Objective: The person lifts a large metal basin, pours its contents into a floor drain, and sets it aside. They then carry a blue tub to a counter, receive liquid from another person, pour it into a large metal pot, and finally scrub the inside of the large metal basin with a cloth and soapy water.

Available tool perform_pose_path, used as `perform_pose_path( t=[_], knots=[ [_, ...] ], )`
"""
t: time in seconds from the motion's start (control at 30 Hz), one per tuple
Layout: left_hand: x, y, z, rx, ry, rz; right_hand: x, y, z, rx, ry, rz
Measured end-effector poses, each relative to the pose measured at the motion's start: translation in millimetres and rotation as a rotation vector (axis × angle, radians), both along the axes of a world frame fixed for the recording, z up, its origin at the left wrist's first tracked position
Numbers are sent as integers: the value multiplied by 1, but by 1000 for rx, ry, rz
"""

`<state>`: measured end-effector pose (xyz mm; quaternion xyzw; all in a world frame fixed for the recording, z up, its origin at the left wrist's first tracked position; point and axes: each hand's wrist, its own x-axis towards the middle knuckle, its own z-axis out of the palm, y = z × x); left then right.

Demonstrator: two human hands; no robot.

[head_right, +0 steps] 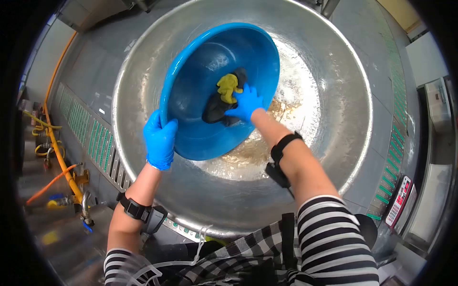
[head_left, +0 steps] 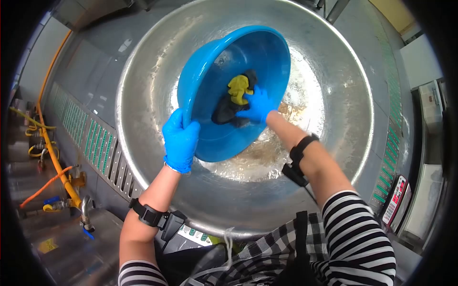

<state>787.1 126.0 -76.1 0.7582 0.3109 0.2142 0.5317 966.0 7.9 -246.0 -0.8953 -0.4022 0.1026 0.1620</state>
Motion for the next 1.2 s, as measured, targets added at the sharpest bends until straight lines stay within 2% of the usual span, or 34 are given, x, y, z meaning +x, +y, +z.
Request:
perform_pose_path(
  t=[0.07, 0.13, 0.2, 0.23, 0.3, 0.33, 0.4, 0.43, 0.5, 0.57, 0.63, 0.7, 0.77, 0.83, 0.87, 0.93, 0.97, 1.0, 1.03, 1.1, 1.2],
  knots=[
    [2, 2, -3, -16, -14, 0, -34, 12, 3, -23, 313, -42],
    [0, 2, -3, -35, -32, -10, -61, 30, 9, 129, 620, -1],
    [0, 1, 0, 24, -10, -29, -89, 47, 20, 407, 969, -132],
    [1, 2, -2, 25, -12, -32, -95, 51, 38, 409, 967, -134],
    [0, 4, -7, 46, -79, -10, -105, 54, 80, 881, 1646, -174],
    [0, 3, -5, 43, -80, -6, -112, 54, 80, 877, 1647, -174],
    [2, 0, 2, -32, -92, 20, -125, 49, 80, 1063, 1411, -119],
    [4, 3, 3, -32, -92, 21, -125, 41, 77, 1062, 1412, -118],
    [4, 16, 7, 127, 45, 9, -116, 9, 56, 485, 765, 141],
    [4, 25, 8, 133, 59, -14, -79, -10, 24, -9, 485, 267],
    [9, 32, 19, 232, 181, -142, -37, -30, 9, -60, -5, 258],
    [19, 37, 35, 199, 254, -190, 0, -36, 19, -156, -286, 137],
    [22, 34, 39, 164, 320, -240, 13, -49, 19, -107, -310, 129],
    [24, 28, 42, 119, 139, -272, 15, -54, 20, -47, -351, 119],
    [18, 26, 37, 99, 150, -286, 4, -60, 14, -59, -206, 16],
    [4, 13, 1, -37, 306, -222, -11, -63, 5, -101, 27, -106],
    [-6, 6, -35, -74, 304, -232, -16, -58, 8, -100, 24, -112],
    [-10, -1, -69, -53, 350, -187, -21, -49, 12, -46, 191, -172],
    [-4, -10, -83, -38, 280, -229, -25, -42, 15, 6, 358, -232],
    [14, -5, -102, 268, 207, -193, -29, -26, 21, -29, 386, -191],
    [35, 21, -116, 190, 273, -14, -41, -25, 6, -58, 411, -97]
  ],
)
